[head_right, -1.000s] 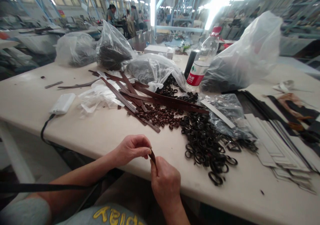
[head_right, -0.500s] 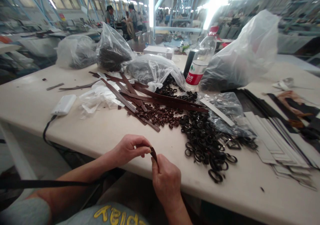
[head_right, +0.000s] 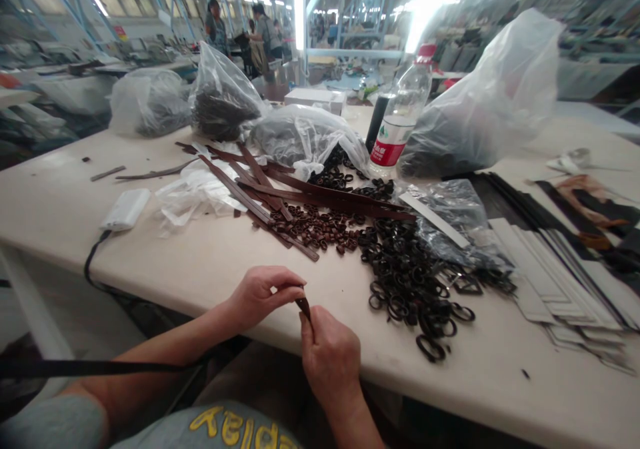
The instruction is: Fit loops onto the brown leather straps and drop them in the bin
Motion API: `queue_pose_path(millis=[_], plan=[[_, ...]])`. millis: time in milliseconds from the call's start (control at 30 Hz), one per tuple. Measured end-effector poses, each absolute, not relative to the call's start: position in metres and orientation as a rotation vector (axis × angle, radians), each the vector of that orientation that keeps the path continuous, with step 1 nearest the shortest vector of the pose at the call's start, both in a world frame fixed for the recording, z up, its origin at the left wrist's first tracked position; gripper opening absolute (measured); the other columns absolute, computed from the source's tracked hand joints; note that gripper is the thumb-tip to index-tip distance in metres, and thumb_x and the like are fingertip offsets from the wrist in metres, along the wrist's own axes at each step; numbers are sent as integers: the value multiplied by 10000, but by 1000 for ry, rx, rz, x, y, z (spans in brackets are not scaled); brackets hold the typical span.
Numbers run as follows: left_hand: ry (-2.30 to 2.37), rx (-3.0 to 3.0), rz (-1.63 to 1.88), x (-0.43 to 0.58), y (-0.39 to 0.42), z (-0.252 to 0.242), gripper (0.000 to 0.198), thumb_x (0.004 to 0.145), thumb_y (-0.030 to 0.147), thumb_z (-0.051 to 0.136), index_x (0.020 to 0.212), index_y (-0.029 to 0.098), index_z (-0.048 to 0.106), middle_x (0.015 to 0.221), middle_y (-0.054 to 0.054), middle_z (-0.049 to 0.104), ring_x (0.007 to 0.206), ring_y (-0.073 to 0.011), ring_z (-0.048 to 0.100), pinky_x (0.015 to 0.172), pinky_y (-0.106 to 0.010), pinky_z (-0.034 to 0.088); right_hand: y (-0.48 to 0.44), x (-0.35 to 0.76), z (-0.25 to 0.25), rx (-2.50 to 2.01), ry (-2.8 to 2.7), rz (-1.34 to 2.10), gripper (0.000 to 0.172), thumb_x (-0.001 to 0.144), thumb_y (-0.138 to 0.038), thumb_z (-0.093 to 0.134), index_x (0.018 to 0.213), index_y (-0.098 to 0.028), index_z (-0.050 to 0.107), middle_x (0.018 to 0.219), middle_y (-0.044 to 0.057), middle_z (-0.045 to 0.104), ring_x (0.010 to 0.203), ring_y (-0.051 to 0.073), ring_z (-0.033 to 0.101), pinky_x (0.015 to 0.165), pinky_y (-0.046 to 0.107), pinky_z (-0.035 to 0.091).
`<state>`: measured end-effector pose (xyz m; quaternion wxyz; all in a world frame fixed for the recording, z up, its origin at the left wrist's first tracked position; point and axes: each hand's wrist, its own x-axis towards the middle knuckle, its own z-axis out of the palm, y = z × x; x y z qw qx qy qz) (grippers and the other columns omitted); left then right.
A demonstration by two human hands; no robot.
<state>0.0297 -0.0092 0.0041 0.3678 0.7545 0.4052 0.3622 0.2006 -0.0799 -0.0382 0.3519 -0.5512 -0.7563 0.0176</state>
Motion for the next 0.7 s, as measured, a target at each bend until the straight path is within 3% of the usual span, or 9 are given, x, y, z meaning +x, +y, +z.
queue_pose_path(millis=[233, 400, 533, 600, 700], plan=[[1048, 2302, 872, 28, -13, 1, 253, 980, 372, 597, 1007, 191, 772, 859, -99, 735, 732, -205, 685, 703, -271, 502, -78, 200, -37, -1441, -1989, 73, 415, 1077, -334, 338, 736, -203, 534, 576, -11, 541, 482, 140, 514, 537, 304, 287], [932, 1993, 883, 26, -20, 7, 302, 980, 381, 573, 1059, 166, 768, 816, -99, 739, 719, -207, 690, 723, -298, 523, -79, 203, -35, -1446, -1934, 154, 398, 1073, -338, 344, 753, -202, 538, 582, -16, 550, 482, 138, 521, 524, 288, 294], [870, 1300, 758, 27, -18, 3, 392, 804, 494, 771, 957, 133, 765, 773, -81, 722, 600, -167, 653, 586, -259, 520, -80, 205, -34, -1373, -1958, 229, 367, 1064, -310, 365, 772, -196, 555, 593, -15, 569, 500, 132, 544, 527, 273, 307], [836, 1092, 683, 29, -15, 0, 432, 685, 481, 869, 895, 120, 756, 761, -69, 713, 582, -146, 630, 563, -239, 507, -80, 205, -34, -1356, -1960, 226, 369, 1062, -306, 372, 756, -197, 546, 587, -13, 567, 501, 135, 550, 529, 274, 310], [779, 1027, 643, 32, -12, -2, 414, 630, 426, 914, 848, 114, 750, 752, -55, 706, 604, -130, 616, 583, -228, 501, -79, 206, -33, -1325, -1960, 216, 362, 1063, -299, 367, 774, -193, 559, 610, 2, 596, 519, 146, 576, 535, 277, 323]])
